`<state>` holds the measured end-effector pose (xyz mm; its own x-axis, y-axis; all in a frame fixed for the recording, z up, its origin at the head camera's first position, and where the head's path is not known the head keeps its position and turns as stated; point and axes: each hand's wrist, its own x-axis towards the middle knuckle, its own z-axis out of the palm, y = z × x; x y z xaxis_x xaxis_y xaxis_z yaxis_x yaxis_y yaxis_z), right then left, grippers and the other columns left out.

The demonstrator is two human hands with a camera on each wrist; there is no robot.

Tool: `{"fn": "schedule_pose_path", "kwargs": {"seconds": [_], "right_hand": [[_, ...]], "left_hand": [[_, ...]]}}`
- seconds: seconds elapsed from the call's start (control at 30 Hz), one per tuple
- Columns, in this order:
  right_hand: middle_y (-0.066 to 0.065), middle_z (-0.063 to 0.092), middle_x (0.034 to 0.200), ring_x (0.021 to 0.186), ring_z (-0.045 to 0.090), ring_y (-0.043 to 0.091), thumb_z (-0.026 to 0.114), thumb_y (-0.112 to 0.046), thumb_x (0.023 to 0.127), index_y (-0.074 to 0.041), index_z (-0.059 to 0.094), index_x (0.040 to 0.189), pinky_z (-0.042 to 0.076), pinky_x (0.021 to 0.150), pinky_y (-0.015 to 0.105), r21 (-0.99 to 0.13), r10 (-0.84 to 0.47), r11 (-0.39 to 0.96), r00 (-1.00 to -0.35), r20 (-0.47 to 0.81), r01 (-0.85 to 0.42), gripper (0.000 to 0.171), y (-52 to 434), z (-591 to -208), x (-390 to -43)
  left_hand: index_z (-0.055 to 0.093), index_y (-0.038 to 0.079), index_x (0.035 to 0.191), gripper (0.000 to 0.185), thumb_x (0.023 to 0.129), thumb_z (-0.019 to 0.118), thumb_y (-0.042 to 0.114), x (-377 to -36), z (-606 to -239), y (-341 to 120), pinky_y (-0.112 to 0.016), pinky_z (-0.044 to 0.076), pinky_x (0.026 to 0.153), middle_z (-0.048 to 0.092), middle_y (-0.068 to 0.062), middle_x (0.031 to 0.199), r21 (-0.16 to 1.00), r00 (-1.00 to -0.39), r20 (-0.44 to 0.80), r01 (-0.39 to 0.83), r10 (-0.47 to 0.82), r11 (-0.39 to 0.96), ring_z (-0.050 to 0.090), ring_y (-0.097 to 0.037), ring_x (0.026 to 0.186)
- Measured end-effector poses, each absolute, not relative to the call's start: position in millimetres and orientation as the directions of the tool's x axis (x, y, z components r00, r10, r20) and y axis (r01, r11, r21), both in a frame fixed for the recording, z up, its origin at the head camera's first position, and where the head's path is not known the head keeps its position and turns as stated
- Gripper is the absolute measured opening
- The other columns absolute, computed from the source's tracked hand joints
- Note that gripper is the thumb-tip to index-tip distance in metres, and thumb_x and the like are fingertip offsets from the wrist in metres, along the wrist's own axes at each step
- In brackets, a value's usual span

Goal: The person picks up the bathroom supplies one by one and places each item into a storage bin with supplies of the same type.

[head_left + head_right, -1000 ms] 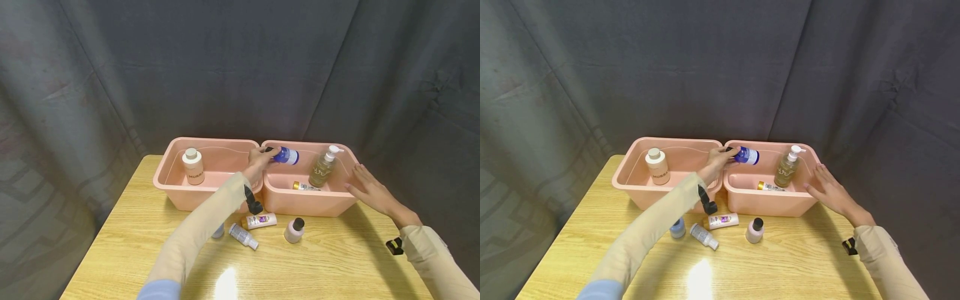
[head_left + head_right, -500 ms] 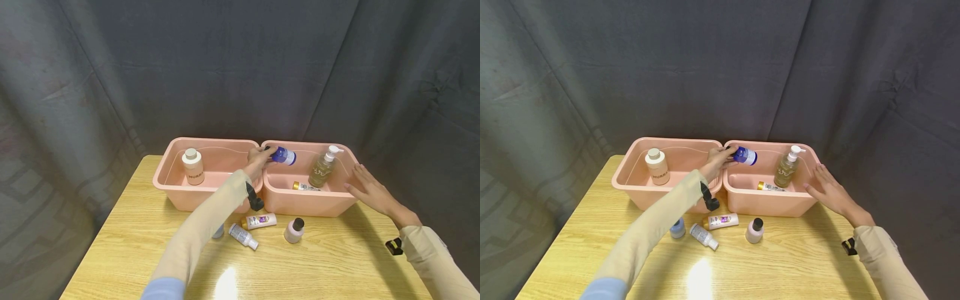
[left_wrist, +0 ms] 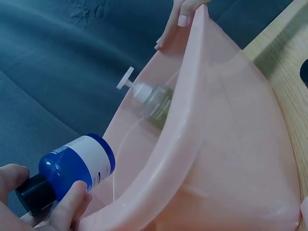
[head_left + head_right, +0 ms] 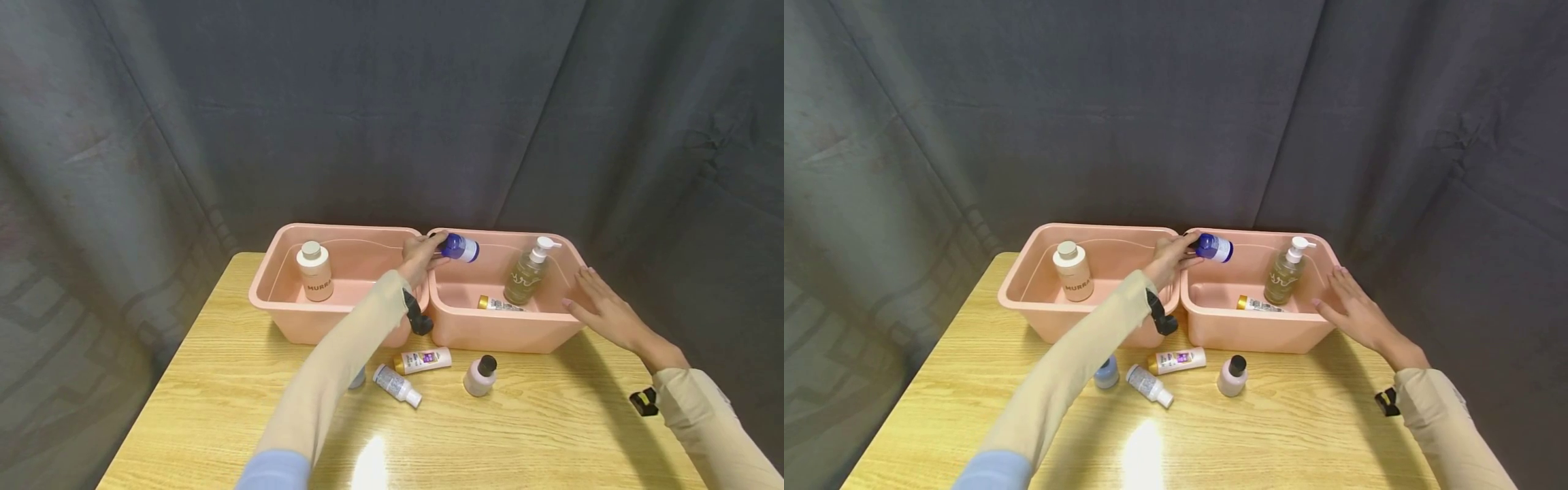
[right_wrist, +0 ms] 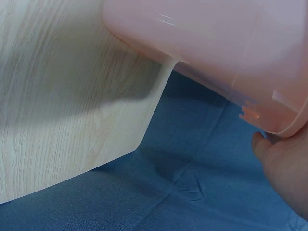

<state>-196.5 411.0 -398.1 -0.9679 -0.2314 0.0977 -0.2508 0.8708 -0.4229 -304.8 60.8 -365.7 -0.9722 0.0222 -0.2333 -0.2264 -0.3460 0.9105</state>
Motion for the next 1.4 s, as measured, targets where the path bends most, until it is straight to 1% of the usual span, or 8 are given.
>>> {"fn": "schedule_pose_path", "kwargs": {"seconds": [0.1,0.37,0.5,0.63,0.77,1.07,1.23,1.4], "right_hand": [[0.022,-0.001,0.163,0.149,-0.01,0.032,0.052,-0.039,0.101,0.003,0.014,0.155,0.005,0.107,0.075,-0.423,-0.234,0.87,-0.967,0.101,-0.254,0.079,411.2,-398.9,-196.8],[0.022,-0.001,0.163,0.149,-0.009,0.033,0.052,-0.039,0.101,0.004,0.014,0.155,0.006,0.107,0.075,-0.421,-0.234,0.87,-0.967,0.102,-0.255,0.079,411.3,-398.5,-196.6],[0.022,-0.001,0.163,0.149,-0.01,0.033,0.052,-0.04,0.101,0.003,0.014,0.155,0.005,0.107,0.075,-0.424,-0.229,0.871,-0.969,0.096,-0.248,0.079,410.8,-397.5,-196.1],[0.023,0.0,0.163,0.15,-0.01,0.031,0.053,-0.039,0.101,0.005,0.015,0.155,0.005,0.109,0.073,-0.416,-0.237,0.871,-0.965,0.11,-0.262,0.078,411.5,-397.9,-196.4],[0.023,0.001,0.162,0.15,-0.009,0.03,0.053,-0.038,0.101,0.006,0.016,0.154,0.006,0.109,0.072,-0.406,-0.245,0.872,-0.962,0.123,-0.274,0.078,412.3,-398.8,-196.9],[0.022,0.0,0.163,0.15,-0.01,0.03,0.053,-0.039,0.101,0.005,0.016,0.154,0.005,0.109,0.073,-0.416,-0.24,0.87,-0.965,0.11,-0.264,0.078,412.2,-397.9,-196.5],[0.023,0.0,0.162,0.15,-0.009,0.03,0.053,-0.038,0.101,0.006,0.016,0.154,0.005,0.11,0.072,-0.413,-0.241,0.871,-0.964,0.112,-0.266,0.078,412.7,-397.7,-196.2],[0.024,0.001,0.162,0.15,-0.009,0.03,0.053,-0.037,0.101,0.007,0.016,0.153,0.004,0.111,0.07,-0.411,-0.249,0.868,-0.961,0.123,-0.278,0.078,413.6,-398.7,-195.7]], "left_hand": [[0.059,-0.014,0.118,0.039,0.093,0.07,0.013,-306.5,-366.3,60.0,-0.038,0.057,0.08,0.065,-0.032,0.111,0.904,-0.973,-0.229,-0.223,0.027,-0.365,0.068,-0.04,0.097],[0.059,-0.016,0.114,0.036,0.091,0.071,0.01,-309.2,-366.1,60.3,-0.036,0.057,0.074,0.065,-0.035,0.108,0.886,-0.97,-0.243,-0.221,-0.002,-0.408,0.067,-0.044,0.096],[0.059,-0.015,0.113,0.036,0.09,0.073,0.01,-309.4,-366.2,59.2,-0.037,0.057,0.076,0.065,-0.036,0.107,0.881,-0.968,-0.252,-0.229,-0.001,-0.413,0.067,-0.044,0.096],[0.059,-0.015,0.113,0.037,0.09,0.073,0.011,-309.2,-366.2,58.9,-0.038,0.056,0.078,0.065,-0.036,0.106,0.884,-0.967,-0.255,-0.234,0.0,-0.404,0.067,-0.043,0.096],[0.059,-0.015,0.112,0.037,0.09,0.073,0.011,-309.4,-367.3,59.8,-0.038,0.057,0.077,0.065,-0.036,0.105,0.886,-0.969,-0.248,-0.223,-0.009,-0.406,0.067,-0.043,0.096],[0.06,-0.014,0.108,0.035,0.089,0.074,0.012,-310.0,-368.9,62.9,-0.037,0.057,0.074,0.067,-0.035,0.1,0.897,-0.971,-0.236,-0.2,-0.044,-0.395,0.068,-0.043,0.093],[0.061,-0.013,0.106,0.033,0.088,0.075,0.012,-309.0,-367.7,65.3,-0.038,0.058,0.074,0.068,-0.031,0.096,0.905,-0.97,-0.233,-0.19,-0.069,-0.379,0.07,-0.04,0.09],[0.06,-0.014,0.11,0.037,0.09,0.074,0.013,-306.4,-366.7,65.9,-0.038,0.058,0.076,0.07,-0.028,0.096,0.913,-0.974,-0.215,-0.174,-0.071,-0.369,0.071,-0.038,0.09]]}}
